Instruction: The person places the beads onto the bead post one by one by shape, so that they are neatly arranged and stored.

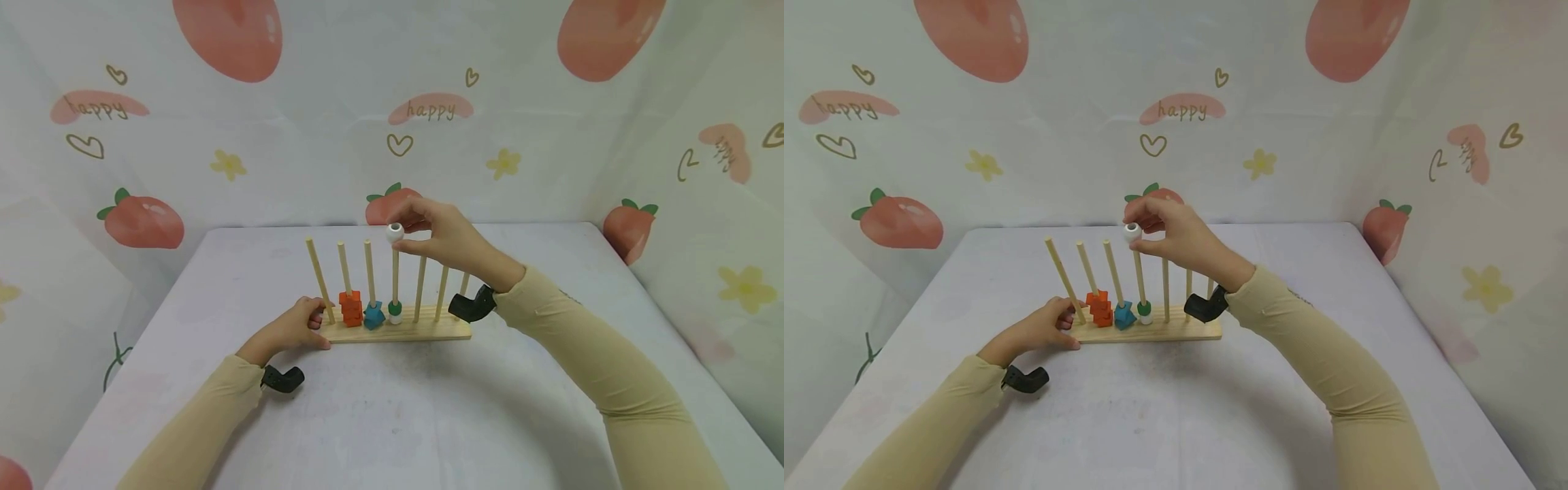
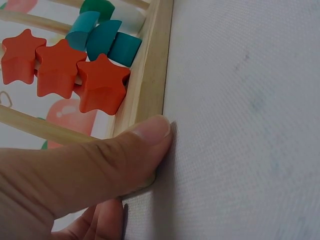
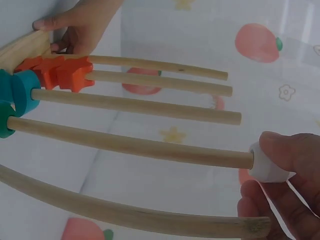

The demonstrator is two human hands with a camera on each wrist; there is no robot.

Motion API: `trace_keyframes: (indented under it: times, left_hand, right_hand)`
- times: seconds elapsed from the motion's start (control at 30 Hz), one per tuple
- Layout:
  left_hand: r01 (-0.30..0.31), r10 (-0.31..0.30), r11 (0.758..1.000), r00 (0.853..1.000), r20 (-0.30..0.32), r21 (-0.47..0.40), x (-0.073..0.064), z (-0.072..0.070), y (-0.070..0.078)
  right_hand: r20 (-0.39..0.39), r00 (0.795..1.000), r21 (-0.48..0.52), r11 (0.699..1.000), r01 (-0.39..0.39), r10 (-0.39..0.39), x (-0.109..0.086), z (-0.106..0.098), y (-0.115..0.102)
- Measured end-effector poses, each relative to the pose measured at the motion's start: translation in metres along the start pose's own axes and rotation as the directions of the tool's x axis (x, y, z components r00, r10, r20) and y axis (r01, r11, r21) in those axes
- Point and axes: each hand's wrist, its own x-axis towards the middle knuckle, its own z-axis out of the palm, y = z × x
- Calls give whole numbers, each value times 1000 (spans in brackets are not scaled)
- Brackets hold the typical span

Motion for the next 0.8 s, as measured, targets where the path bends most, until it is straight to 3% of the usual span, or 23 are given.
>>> trace_keyframes:
  times: [0.47, 0.8]
  left_hand:
    - [-3, 3, 1000, 1000, 4, -7, -1, 0, 1]
    - [-6, 6, 1000, 1000, 2, -14, 0, -1, 1]
  right_hand:
    - [33, 999, -68, 997, -35, 37, -1, -2, 0]
    - [7, 998, -13, 998, -55, 55, -4, -6, 0]
